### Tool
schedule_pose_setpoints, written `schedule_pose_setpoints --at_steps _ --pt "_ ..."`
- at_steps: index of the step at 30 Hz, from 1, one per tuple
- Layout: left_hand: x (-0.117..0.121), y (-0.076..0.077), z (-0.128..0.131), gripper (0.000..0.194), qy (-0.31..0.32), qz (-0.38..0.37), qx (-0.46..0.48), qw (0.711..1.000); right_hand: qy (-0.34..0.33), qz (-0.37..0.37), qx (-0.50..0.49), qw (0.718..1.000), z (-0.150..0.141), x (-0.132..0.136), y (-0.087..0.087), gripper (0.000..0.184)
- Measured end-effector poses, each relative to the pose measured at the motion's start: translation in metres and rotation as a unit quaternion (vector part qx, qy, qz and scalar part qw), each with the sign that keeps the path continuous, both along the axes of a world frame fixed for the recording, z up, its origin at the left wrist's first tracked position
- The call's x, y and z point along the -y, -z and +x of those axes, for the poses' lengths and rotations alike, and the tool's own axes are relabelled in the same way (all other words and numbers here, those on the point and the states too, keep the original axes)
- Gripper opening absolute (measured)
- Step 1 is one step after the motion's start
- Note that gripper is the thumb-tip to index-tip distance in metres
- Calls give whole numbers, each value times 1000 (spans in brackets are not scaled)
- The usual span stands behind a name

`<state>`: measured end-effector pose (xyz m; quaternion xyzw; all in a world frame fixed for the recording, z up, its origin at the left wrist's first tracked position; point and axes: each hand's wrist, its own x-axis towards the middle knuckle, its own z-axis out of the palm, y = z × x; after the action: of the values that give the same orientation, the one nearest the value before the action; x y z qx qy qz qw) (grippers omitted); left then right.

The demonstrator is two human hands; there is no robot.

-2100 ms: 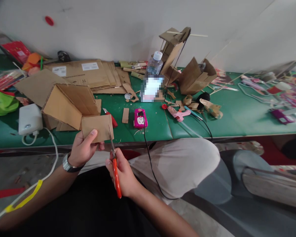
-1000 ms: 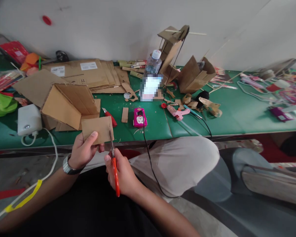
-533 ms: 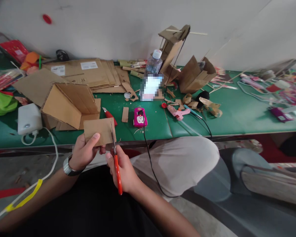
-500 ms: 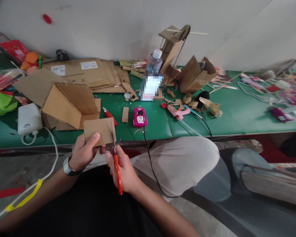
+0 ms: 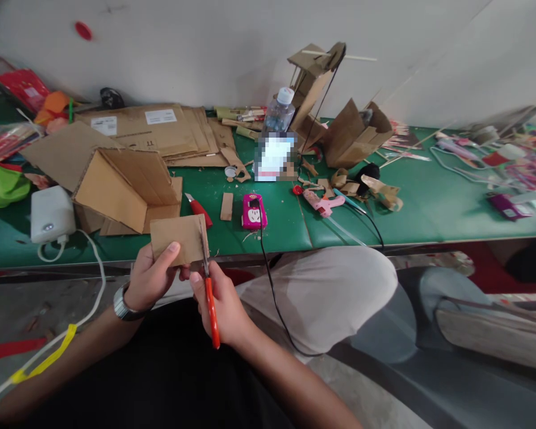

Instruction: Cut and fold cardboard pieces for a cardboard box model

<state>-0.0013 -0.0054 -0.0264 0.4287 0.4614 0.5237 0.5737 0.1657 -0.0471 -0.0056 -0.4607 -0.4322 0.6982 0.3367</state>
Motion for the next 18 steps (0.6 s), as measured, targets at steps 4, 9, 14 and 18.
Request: schedule_pose_setpoints --at_steps 4,9,14,18 --pt "2 -1 -1 37 1 3 4 1000 4 5 -10 1000 -2 -1 -3 46" --pt "3 0 0 35 -14 0 20 1000 -5 1 7 1000 -5 1 2 46" --pt "3 1 1 33 -25 -11 34 999 -17 19 32 999 -3 -1 3 47" --pt "5 0 2 33 -25 -4 30 999 2 -3 0 1000 -4 -2 -3 47"
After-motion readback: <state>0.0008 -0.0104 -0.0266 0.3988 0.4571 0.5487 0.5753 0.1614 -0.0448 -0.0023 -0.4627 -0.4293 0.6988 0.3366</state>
